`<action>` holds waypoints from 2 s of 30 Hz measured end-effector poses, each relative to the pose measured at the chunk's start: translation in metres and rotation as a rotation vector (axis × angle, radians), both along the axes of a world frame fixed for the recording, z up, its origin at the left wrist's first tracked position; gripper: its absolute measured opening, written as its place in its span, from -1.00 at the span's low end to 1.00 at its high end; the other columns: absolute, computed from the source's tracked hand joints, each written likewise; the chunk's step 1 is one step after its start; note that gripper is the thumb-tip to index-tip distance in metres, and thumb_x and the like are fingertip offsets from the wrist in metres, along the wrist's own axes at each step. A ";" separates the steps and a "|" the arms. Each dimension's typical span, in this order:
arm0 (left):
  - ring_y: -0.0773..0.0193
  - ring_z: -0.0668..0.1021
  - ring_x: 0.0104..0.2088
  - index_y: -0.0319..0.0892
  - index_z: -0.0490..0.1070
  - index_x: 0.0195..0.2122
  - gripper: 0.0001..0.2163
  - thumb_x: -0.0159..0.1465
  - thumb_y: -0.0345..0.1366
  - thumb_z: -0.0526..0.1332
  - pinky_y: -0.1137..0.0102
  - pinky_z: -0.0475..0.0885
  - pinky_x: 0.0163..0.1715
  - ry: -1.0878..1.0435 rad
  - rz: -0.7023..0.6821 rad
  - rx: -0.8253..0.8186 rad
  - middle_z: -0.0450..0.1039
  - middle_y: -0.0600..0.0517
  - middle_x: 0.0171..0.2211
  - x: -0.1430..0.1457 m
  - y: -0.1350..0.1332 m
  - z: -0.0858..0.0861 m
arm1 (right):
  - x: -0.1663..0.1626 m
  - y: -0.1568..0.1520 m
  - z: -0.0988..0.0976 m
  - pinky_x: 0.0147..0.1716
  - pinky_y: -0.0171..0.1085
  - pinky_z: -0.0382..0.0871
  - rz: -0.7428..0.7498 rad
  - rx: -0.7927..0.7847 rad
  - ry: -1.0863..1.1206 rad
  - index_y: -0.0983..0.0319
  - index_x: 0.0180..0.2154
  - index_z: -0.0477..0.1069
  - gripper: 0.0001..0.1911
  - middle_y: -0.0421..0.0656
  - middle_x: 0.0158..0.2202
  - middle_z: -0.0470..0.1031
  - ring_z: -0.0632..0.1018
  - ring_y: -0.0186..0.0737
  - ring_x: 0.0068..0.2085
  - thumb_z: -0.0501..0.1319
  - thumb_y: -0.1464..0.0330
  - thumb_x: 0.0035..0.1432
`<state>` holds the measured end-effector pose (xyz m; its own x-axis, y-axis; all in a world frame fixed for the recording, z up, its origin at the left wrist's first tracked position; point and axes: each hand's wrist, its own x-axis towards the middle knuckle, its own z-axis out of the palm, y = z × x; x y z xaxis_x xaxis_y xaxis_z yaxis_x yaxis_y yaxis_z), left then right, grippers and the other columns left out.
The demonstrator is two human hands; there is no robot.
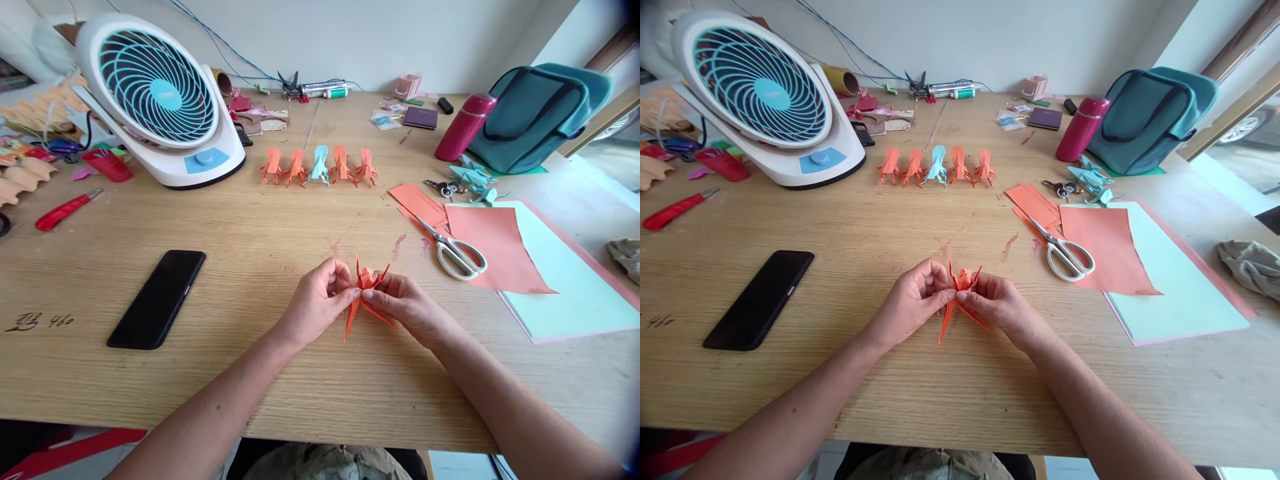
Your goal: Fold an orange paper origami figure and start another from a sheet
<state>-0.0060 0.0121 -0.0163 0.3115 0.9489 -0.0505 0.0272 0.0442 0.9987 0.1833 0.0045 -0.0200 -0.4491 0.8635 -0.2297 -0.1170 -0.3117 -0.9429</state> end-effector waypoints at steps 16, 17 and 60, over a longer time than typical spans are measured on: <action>0.37 0.55 -0.44 -0.17 0.29 -0.36 -0.84 0.18 -0.36 0.31 0.50 0.43 -0.44 -0.025 -0.012 -0.061 0.42 0.13 -0.46 0.001 -0.002 0.006 | -0.010 -0.002 0.006 -0.42 -0.32 0.25 -0.177 -0.047 0.014 0.24 -0.41 0.49 -0.60 -0.24 -0.50 0.42 0.36 -0.33 -0.45 0.49 0.08 -0.09; 0.39 0.53 -0.45 -0.17 0.29 -0.38 -0.84 0.17 -0.37 0.31 0.51 0.41 -0.44 0.008 0.005 -0.024 0.41 0.13 -0.47 0.002 -0.003 0.006 | -0.010 -0.003 0.004 -0.45 -0.33 0.20 -0.177 -0.025 -0.015 0.25 -0.42 0.48 -0.60 -0.26 -0.52 0.38 0.32 -0.36 -0.47 0.49 0.08 -0.09; 0.32 0.56 -0.32 -0.18 0.43 -0.36 -0.92 0.30 -0.43 0.24 0.48 0.47 -0.33 0.208 0.090 0.506 0.50 0.02 -0.35 0.006 -0.014 0.006 | -0.014 -0.007 0.010 -0.45 -0.31 0.11 -0.285 -0.050 0.006 0.24 -0.52 0.36 -0.53 -0.30 -0.56 0.23 0.21 -0.38 -0.48 0.47 0.03 -0.12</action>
